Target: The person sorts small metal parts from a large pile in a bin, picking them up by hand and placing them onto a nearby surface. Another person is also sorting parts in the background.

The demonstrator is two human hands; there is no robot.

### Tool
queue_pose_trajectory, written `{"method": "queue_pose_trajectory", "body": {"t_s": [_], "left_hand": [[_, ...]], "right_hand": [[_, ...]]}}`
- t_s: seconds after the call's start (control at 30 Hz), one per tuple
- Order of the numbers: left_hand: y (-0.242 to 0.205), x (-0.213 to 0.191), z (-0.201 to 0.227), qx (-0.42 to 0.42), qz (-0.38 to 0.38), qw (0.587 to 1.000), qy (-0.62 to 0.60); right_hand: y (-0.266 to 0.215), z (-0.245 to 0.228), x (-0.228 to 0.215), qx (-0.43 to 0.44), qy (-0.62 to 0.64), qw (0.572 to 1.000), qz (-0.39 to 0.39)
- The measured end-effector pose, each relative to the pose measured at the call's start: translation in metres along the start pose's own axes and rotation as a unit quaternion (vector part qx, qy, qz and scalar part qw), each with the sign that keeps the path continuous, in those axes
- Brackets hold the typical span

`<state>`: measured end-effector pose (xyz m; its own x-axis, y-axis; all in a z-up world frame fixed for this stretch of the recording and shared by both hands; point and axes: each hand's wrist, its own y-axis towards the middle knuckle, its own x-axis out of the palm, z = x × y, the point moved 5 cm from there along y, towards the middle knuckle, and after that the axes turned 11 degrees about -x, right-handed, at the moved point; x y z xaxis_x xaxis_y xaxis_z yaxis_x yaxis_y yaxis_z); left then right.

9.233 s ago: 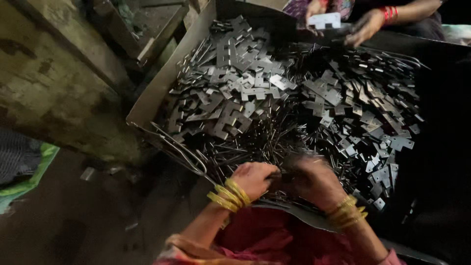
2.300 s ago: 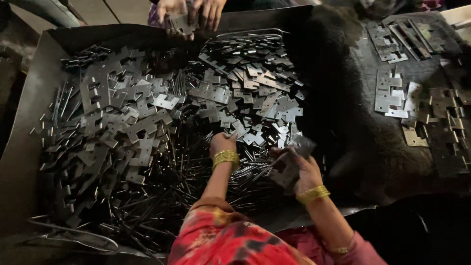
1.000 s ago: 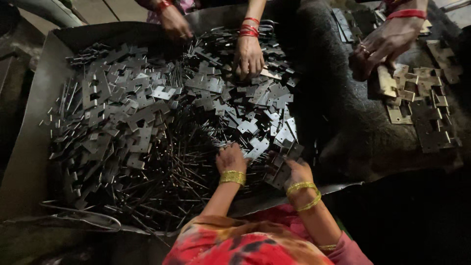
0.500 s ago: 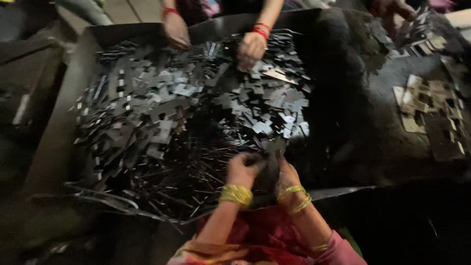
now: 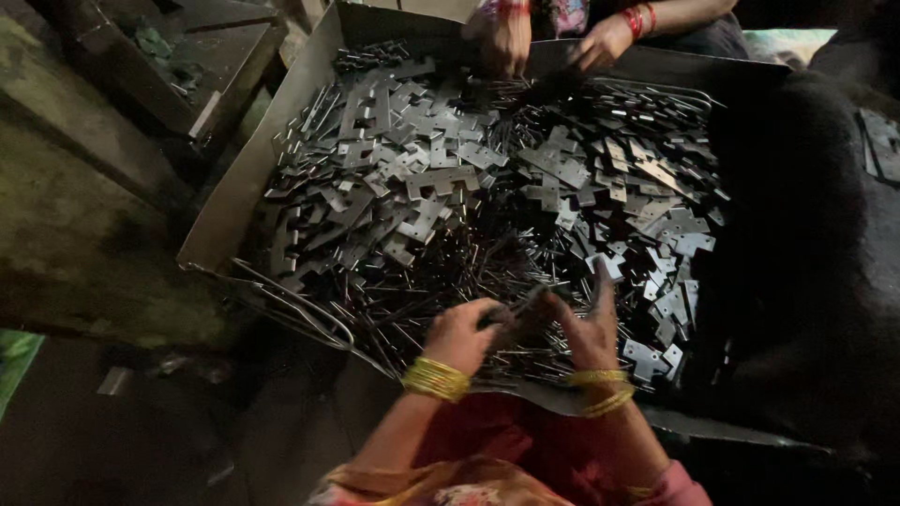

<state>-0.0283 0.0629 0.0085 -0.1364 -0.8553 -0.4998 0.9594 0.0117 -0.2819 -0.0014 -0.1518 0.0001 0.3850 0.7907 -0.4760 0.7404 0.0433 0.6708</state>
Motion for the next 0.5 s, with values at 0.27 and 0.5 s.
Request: {"method": "queue_pose_trajectory", "body": {"t_s": [0.27,0.5], "left_hand": [[0.071,-0.051,-0.004,0.092,-0.020,0.993,-0.065],[0.167,-0.084,-0.101,-0.354,0.288,0.890,-0.006]], "right_hand": [[-0.019,0.037,0.024,0.174,0.175,0.911,-0.331],[-0.082,0.089,-0.029,0.456,0.303,0.835,-0.050]]}}
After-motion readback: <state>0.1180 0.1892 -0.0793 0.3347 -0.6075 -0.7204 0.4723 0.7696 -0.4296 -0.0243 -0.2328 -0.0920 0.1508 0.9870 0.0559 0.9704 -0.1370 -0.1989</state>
